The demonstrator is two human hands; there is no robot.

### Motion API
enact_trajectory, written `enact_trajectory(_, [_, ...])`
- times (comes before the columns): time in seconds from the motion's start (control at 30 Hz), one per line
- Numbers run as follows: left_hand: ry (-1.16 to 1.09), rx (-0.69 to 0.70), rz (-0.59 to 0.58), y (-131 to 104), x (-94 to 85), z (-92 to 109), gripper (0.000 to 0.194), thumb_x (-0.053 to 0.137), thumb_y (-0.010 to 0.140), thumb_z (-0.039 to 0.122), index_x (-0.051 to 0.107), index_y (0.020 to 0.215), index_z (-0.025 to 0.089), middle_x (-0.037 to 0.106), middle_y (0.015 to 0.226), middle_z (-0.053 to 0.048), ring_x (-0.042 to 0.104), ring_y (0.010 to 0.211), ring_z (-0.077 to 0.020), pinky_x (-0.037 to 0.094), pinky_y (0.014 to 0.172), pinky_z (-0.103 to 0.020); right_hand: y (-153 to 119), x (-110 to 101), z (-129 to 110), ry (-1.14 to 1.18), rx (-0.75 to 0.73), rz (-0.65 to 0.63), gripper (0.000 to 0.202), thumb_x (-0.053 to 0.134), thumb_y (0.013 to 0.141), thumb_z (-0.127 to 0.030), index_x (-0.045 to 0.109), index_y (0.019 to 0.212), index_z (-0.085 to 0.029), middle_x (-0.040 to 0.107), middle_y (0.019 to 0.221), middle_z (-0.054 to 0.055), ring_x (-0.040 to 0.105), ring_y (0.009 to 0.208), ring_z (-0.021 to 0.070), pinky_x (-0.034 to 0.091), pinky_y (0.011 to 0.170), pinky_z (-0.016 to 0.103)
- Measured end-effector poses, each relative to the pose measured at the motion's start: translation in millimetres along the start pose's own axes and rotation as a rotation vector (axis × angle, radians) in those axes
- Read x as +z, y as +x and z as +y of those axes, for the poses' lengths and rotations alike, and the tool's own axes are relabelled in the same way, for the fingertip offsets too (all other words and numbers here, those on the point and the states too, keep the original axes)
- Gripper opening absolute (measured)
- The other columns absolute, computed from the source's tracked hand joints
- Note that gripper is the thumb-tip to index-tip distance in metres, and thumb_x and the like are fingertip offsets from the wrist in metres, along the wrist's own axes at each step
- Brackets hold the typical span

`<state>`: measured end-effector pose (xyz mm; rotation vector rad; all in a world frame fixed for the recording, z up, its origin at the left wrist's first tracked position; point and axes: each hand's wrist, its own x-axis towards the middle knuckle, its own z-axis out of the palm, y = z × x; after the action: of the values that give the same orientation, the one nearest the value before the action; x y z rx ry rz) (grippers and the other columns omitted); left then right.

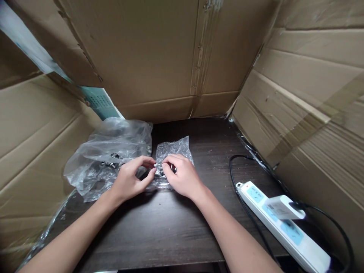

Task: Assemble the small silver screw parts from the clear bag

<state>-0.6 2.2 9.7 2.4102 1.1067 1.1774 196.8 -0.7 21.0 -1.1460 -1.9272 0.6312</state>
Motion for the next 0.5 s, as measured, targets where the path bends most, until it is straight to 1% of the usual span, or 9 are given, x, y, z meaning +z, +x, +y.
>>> enact_trajectory(0.3, [-0.001, 0.025, -0.003, -0.2, 1.5, -1.1, 0.014, 0.061, 0.09, 0.019, 0.062, 0.104, 0.016, 0.072, 0.089, -0.004, 0.069, 0.075, -0.0142, 0.058, 0.075, -0.026, -0.4, 1.5, -0.3, -0.015, -0.016, -0.001, 0.017, 0.055, 0.091, -0.013, 0.067, 0.082, -0.02, 0.069, 0.081, 0.001, 0.06, 0.077, 0.0165, 0.044, 0.074, 0.029])
enact_trajectory(0.5, [0.01, 0.03, -0.001, 0.5, 2.0, -2.7, 0.011, 0.062, 0.091, 0.022, 0.064, 0.101, 0.017, 0.073, 0.086, -0.004, 0.07, 0.074, -0.0152, 0.058, 0.073, -0.027, -0.3, 1.0, 0.2, -0.02, -0.011, -0.006, 0.017, 0.055, 0.092, -0.014, 0.067, 0.081, -0.02, 0.07, 0.082, 0.002, 0.062, 0.079, 0.0174, 0.045, 0.075, 0.03])
